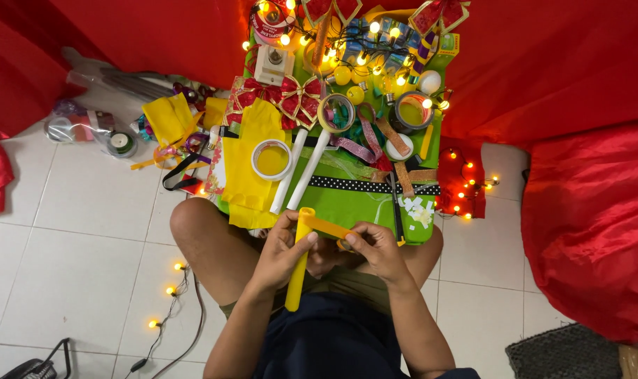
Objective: Rolling a yellow strip of material around a small rod to create a decorative craft item.
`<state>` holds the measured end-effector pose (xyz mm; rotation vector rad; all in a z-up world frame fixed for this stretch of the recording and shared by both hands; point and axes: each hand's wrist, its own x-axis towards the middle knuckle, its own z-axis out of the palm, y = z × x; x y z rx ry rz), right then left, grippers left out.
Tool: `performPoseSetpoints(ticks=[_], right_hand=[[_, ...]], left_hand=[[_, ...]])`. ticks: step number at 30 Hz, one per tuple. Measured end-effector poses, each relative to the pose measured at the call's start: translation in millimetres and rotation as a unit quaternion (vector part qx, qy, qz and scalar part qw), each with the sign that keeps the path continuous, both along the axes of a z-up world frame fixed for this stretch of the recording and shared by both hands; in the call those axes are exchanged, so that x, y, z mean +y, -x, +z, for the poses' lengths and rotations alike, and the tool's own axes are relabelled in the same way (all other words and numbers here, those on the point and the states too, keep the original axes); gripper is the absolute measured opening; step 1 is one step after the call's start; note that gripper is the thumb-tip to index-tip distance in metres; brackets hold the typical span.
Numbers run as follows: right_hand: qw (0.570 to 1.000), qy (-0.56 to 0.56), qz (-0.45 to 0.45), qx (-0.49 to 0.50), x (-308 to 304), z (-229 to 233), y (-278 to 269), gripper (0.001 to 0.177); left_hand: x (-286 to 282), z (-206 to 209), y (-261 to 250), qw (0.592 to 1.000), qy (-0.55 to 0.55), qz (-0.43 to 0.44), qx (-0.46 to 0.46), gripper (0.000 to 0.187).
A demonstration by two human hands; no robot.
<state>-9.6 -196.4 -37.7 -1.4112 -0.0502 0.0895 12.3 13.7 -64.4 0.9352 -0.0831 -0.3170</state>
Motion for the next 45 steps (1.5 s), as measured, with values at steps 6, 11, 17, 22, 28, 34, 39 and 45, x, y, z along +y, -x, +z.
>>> performPoseSetpoints(ticks=[6,11,17,22,28,34,39,45], right_hand=[[1.0,-0.007,-0.012,-0.013,-9.0,-8.4,-0.3,0.017],[1.0,-0.012,-0.018,-0.009,-13.6,-24.0,3.5,0.017],[1.0,-0.007,-0.03,-0.005,-12.0,-19.7,3.3,0.017],[0.999,-0.002,-0.039,-0.003,-11.3,-16.7,3.5,0.016],[0.999,-0.005,-0.034,-0.003,-12.4,-23.1,0.0,0.017],[0.999,-0.016,-0.029,0.018,-5.5,-20.5,-3.6,0.018],[0.999,0.007,-0.045,0.029,-1.9,-28.4,-5.4,0.015],[0.998,0.031,-0.037,0.033,-2.2,-36.1,-9.9,0.017]], left_hand=[[-4.7,21.4,3.1,0.998,-0.042,0.049,0.023,0.031],[-7.8,15.5,2.1,0.996,-0.045,0.063,0.042,0.038],[-12.0,-13.2,6.1,0.996,0.025,0.059,0.065,0.036],[-14.5,-35.9,12.5,0.997,0.046,0.026,0.048,0.044],[-14.3,-33.1,8.7,0.991,0.056,0.049,0.108,0.039],[-10.9,-21.4,2.1,0.989,0.042,0.06,0.131,0.035],[-5.4,-16.2,0.3,0.985,0.098,0.049,0.134,0.039],[-2.3,-36.1,-2.8,0.99,0.091,0.046,0.1,0.045]])
